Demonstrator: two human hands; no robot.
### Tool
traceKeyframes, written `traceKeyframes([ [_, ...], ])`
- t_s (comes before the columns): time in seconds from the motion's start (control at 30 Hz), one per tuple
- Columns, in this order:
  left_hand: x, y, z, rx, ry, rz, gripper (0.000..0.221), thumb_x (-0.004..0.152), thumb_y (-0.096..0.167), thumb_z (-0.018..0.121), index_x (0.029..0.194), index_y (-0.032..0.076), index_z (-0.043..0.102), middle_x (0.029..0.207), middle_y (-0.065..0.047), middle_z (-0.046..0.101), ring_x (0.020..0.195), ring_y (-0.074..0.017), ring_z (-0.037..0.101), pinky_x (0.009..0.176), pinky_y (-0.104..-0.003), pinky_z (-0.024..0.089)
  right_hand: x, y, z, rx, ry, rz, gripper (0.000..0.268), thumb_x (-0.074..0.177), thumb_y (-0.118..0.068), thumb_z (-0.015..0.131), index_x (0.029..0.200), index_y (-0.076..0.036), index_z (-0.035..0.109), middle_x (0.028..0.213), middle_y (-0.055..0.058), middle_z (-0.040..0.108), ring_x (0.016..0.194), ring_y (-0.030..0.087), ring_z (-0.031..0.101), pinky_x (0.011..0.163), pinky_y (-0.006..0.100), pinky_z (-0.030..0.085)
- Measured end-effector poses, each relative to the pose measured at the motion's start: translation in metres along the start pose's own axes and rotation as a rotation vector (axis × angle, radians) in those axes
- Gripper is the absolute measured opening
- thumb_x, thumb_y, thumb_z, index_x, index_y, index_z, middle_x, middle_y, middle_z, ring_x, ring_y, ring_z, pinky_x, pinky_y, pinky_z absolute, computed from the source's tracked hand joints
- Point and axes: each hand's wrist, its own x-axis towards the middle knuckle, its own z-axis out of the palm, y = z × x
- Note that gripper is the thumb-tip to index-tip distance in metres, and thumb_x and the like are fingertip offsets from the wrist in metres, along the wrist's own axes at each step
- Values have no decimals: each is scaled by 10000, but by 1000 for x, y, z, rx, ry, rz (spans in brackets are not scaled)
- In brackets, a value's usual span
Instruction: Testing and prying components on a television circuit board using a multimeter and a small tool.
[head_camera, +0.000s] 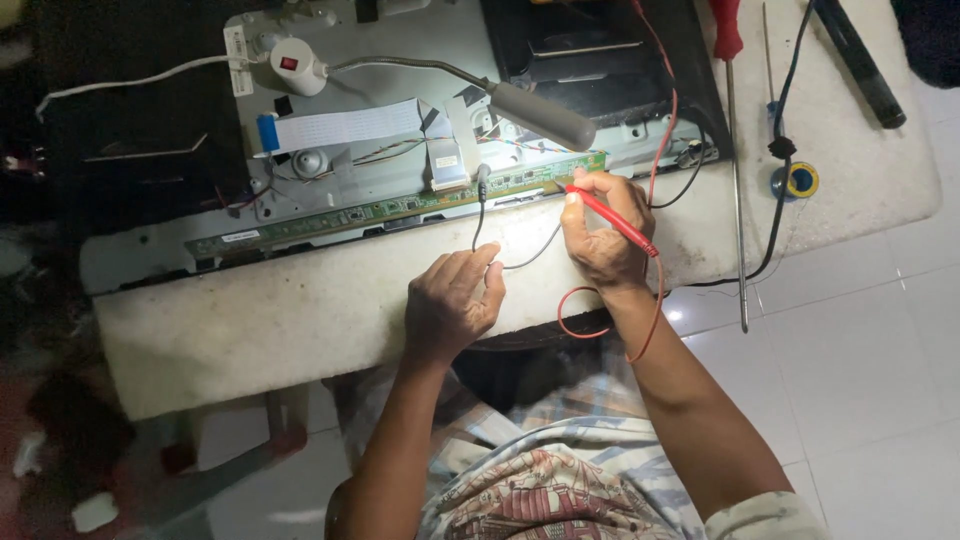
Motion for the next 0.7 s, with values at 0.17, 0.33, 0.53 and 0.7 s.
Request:
traceKeyframes([
  [0.17, 1, 0, 1, 3, 1, 3, 185, 912, 106, 727, 1094, 77, 751, 719, -80, 662, 573, -202, 658, 495, -289, 579, 1, 0, 1, 9, 18, -4, 155, 823, -77, 777, 973, -97, 741, 1000, 98, 786, 933, 269, 735, 881, 355, 573],
  [0.33, 1, -1, 0, -15, 4, 0, 201, 919, 114, 709, 1110, 66, 749, 706, -78, 660, 560, -196, 651, 480, -285, 571, 2, -1, 1, 4, 18, -6, 149, 822, -79, 778, 967, -96, 749, 986, 95, 784, 928, 265, 734, 876, 345, 576],
  [0.53, -2, -3, -7, -182, 57, 34, 353, 990, 224, 620, 1320, 106, 655, 807, -97, 703, 626, -223, 684, 512, -357, 594, 6, -5, -1, 36, 6, -23, 158, 836, -50, 774, 988, -77, 742, 991, 116, 778, 932, 286, 732, 871, 365, 579],
  [0.7, 36, -52, -42, 49, 287, 97, 399, 964, 207, 660, 1338, 72, 638, 1010, -78, 708, 750, -220, 652, 636, -333, 591, 4, -4, -2, 58, 13, -31, 155, 851, -50, 780, 1001, -76, 747, 986, 118, 772, 951, 294, 731, 874, 361, 576],
])
